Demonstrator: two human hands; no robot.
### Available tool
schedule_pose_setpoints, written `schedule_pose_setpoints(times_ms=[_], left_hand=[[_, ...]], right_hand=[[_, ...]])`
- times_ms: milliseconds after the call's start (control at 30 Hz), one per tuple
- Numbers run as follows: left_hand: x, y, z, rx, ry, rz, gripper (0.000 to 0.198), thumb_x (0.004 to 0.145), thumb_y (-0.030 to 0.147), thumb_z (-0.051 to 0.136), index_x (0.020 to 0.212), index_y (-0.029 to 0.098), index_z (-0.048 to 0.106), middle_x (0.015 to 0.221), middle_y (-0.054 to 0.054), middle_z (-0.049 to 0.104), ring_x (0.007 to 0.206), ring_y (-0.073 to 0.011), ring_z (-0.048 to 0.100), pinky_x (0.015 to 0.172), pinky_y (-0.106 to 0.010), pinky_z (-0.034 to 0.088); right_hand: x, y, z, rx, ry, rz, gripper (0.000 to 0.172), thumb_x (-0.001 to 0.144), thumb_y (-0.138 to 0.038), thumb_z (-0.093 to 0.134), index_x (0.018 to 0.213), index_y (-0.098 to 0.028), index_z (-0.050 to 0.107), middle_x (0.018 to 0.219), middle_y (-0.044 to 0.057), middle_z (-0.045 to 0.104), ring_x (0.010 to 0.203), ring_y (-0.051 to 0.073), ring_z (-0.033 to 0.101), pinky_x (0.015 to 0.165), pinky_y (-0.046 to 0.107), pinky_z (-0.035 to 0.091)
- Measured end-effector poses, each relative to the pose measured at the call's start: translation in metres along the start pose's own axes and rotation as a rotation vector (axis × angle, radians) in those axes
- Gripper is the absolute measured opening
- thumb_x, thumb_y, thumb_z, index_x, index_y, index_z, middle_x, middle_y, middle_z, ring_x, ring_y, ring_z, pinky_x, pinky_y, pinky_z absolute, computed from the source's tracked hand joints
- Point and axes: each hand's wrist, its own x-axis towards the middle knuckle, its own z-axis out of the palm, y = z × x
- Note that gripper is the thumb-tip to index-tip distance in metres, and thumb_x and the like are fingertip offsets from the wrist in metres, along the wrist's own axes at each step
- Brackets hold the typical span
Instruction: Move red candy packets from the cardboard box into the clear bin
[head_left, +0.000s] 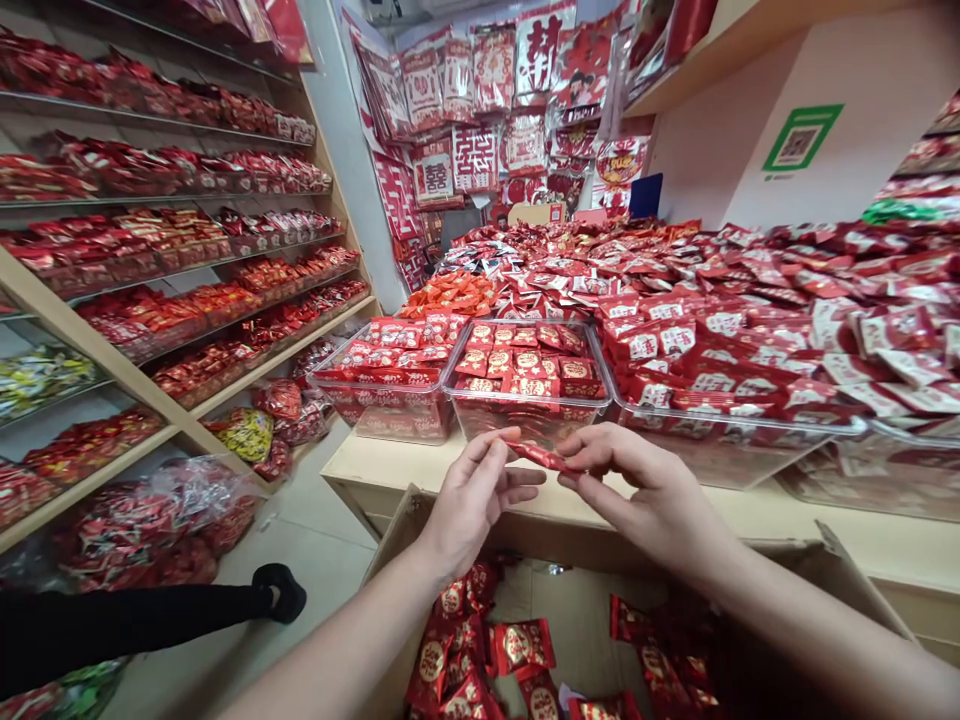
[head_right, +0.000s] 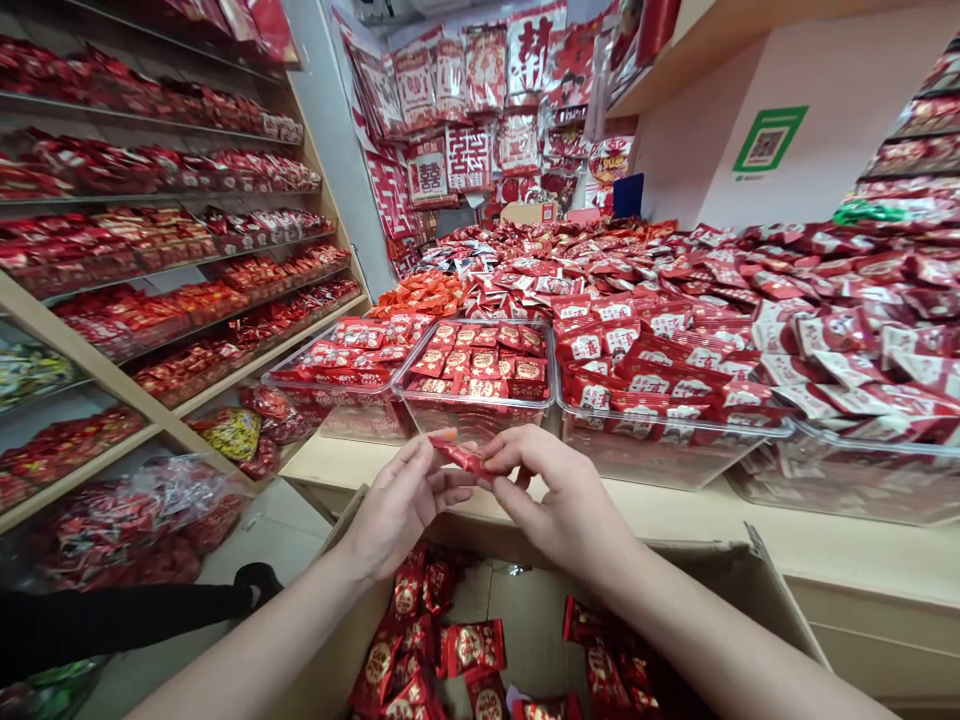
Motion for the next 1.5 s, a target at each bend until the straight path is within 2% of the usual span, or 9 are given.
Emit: schedule_pose_setpoints(times_ms=[133,400,533,700,833,1000,1133,1300,1500], left_hand=[[-0.006,0.011,0.005,-0.158,-0.054,-0.048,0.026,0.081,0.03,0.046,0.105,0.02,0.048,0.097,-0.006,0.059,0.08,-0.0142,0.059,0.076,-0.031,0.046],[-0.003,0.006,0.002,0.03,0.011,0.005,0.041,0.073,0.015,0.058,0.11,0.02,0.041,0.095,-0.006,0.06,0.074,-0.0102,0.057,0.063,-0.021,0.049],[-0.005,0.005,0.003,0.039,0.021,0.055,0.045,0.073,0.015,0.056,0.111,0.024,0.034,0.094,-0.004,0.059,0.073,-0.0097,0.057,0.064,-0.022,0.048],[-0.007,0.002,-0.001,0.154,-0.036,0.059,0.031,0.071,0.014,0.059,0.097,0.018,0.043,0.082,-0.002,0.058,0.069,-0.0085,0.054,0.066,-0.022,0.045],[-0.006,0.002,-0.001,0.167,0.033,0.065,0.024,0.071,0.015,0.059,0.09,0.017,0.046,0.078,0.0,0.057,0.071,-0.0086,0.053,0.069,-0.022,0.043],[-0.005,0.003,0.003,0.134,0.06,0.024,0.02,0.07,0.018,0.06,0.086,0.019,0.048,0.075,0.002,0.057,0.066,-0.0087,0.054,0.065,-0.023,0.044],[-0.004,-0.001,0.006,0.157,0.102,0.049,0.028,0.067,0.018,0.062,0.093,0.02,0.051,0.078,0.001,0.057,0.067,-0.0077,0.054,0.067,-0.021,0.043],[-0.004,-0.008,0.01,0.045,0.214,0.036,0.018,0.064,0.015,0.064,0.076,0.016,0.051,0.072,0.002,0.058,0.067,-0.0065,0.054,0.066,-0.019,0.043],[-0.003,-0.01,0.011,0.016,0.21,0.014,0.018,0.064,0.017,0.064,0.066,0.015,0.046,0.064,0.005,0.053,0.06,-0.0042,0.049,0.06,-0.015,0.039]], right_hand=[[-0.003,-0.001,0.003,-0.207,-0.05,-0.222,0.009,0.074,-0.011,0.049,0.078,-0.019,0.052,0.094,0.006,0.052,0.089,0.015,0.052,0.072,0.027,0.045],[-0.01,-0.002,0.008,-0.339,-0.203,-0.219,0.023,0.077,-0.015,0.045,0.1,-0.02,0.047,0.111,0.01,0.043,0.104,0.018,0.044,0.083,0.032,0.044],[-0.01,-0.002,0.011,-0.331,-0.134,-0.156,0.033,0.075,-0.024,0.052,0.106,-0.023,0.043,0.123,0.01,0.034,0.11,0.02,0.04,0.083,0.031,0.045],[-0.005,-0.001,0.01,-0.168,-0.044,-0.085,0.011,0.078,-0.014,0.045,0.083,-0.022,0.05,0.095,0.005,0.051,0.092,0.013,0.051,0.073,0.024,0.046],[-0.002,-0.001,0.009,-0.009,-0.066,-0.043,0.013,0.077,-0.014,0.046,0.087,-0.022,0.049,0.092,0.004,0.053,0.083,0.012,0.053,0.069,0.024,0.047],[0.004,-0.002,0.01,0.371,0.015,0.282,0.013,0.075,-0.022,0.051,0.087,-0.019,0.047,0.076,0.001,0.055,0.07,0.012,0.056,0.062,0.024,0.049],[0.01,0.003,0.005,0.506,0.112,0.362,0.019,0.069,-0.023,0.059,0.083,-0.017,0.047,0.075,0.003,0.057,0.066,0.011,0.056,0.056,0.022,0.049],[0.005,0.008,0.001,0.027,0.18,0.126,0.008,0.073,-0.022,0.054,0.079,-0.018,0.05,0.077,0.004,0.052,0.068,0.013,0.052,0.058,0.026,0.046],[-0.006,0.001,0.011,-0.376,-0.094,-0.197,0.034,0.071,-0.026,0.057,0.101,-0.016,0.045,0.11,0.013,0.045,0.099,0.022,0.045,0.078,0.036,0.045]])
